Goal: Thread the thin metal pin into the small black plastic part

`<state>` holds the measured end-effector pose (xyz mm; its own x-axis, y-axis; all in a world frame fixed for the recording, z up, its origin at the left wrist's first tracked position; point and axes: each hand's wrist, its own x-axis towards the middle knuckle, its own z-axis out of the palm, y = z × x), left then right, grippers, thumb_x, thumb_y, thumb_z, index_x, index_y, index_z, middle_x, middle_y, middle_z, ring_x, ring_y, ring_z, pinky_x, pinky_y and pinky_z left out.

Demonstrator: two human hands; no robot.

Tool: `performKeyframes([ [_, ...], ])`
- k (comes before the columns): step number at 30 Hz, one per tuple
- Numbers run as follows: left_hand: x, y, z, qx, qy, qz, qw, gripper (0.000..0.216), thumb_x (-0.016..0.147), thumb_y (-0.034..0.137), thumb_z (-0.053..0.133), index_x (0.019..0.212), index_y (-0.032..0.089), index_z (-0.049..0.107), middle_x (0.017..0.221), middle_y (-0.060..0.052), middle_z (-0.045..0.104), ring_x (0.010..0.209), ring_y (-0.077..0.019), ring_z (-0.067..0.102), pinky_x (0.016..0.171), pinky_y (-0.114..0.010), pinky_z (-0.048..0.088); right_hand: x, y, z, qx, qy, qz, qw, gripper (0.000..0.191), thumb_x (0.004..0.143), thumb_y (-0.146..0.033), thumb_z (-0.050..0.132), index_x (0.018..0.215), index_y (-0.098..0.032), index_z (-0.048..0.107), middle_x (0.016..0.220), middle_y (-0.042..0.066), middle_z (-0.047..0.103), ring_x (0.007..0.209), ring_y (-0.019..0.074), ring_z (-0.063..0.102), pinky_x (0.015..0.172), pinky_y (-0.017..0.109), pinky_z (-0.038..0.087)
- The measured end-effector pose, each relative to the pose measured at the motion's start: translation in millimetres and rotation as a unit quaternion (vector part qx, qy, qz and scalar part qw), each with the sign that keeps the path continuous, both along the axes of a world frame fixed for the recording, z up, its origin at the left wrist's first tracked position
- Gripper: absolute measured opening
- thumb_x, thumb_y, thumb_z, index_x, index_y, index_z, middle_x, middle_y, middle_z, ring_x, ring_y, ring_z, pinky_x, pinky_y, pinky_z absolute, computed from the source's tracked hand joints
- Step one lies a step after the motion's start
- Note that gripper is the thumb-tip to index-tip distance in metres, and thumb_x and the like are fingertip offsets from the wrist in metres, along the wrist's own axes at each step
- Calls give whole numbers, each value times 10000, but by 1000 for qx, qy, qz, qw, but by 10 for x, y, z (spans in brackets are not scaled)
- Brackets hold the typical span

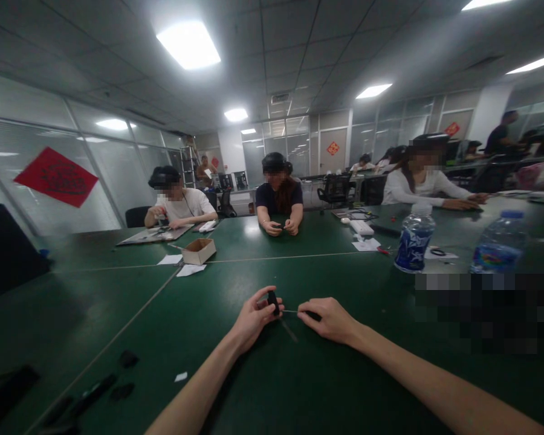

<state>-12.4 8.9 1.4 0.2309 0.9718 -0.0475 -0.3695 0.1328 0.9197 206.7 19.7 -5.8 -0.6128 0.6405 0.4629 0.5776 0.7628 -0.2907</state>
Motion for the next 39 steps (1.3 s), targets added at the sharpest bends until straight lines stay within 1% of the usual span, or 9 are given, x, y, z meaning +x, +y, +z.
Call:
performKeyframes([
  [5,-3,-16,6,10,14,-10,1000,476,722,120,694,1171,168,544,1002,-123,615,900,-209,619,860,-369,466,0,-3,-8,-4,-7,6,1000,279,915,-324,421,940,-189,664,777,32,664,663,125,592,618,221,426],
  [11,-8,-4,-38,34,24,-20,999,519,681,171,743,1162,166,549,994,-111,628,879,-199,620,853,-352,469,6,-4,-1,1,-26,12,1000,309,935,-337,392,975,-179,654,811,45,658,694,126,593,632,220,430],
  [14,-5,2,-45,38,28,-14,999,537,674,186,750,1166,159,538,985,-110,634,871,-196,624,857,-349,468,2,-11,-4,20,-54,1,998,319,945,-344,372,998,-187,644,805,46,647,691,130,590,628,221,426],
  [19,20,-6,-12,26,41,6,999,530,714,169,716,1199,132,504,919,-117,644,803,-192,634,818,-352,487,-13,-50,13,56,-97,-27,993,319,954,-336,353,1049,-187,620,831,49,640,645,131,574,567,223,402],
  [23,37,0,0,16,32,21,999,518,744,123,680,1219,107,474,884,-118,642,779,-188,641,784,-332,507,-22,-69,27,45,-90,-39,994,323,959,-330,345,1056,-181,614,824,53,640,645,126,574,572,217,404],
  [26,33,29,-33,17,23,24,999,509,761,104,659,1228,100,457,868,-117,646,765,-181,647,764,-312,520,-27,-60,11,33,-75,-45,996,338,962,-347,330,1045,-186,616,805,51,636,648,125,581,576,213,410],
  [30,23,64,-87,20,16,32,999,504,766,102,660,1226,111,456,856,-112,654,765,-179,655,770,-303,530,-34,-42,-24,37,-69,-55,995,352,965,-364,317,1037,-192,616,801,51,635,672,134,595,596,220,424],
  [34,28,66,-89,23,12,39,999,497,765,97,660,1220,109,460,843,-111,658,753,-179,658,757,-297,540,-37,-41,-30,32,-62,-51,996,344,966,-356,321,1046,-190,611,802,53,637,688,140,602,619,228,436],
  [39,28,69,-84,21,14,40,999,504,767,100,657,1228,111,455,855,-115,659,775,-192,662,757,-299,542,-35,-46,-11,16,-46,-42,998,341,965,-358,327,1045,-191,613,810,51,635,664,129,590,598,218,435],
])
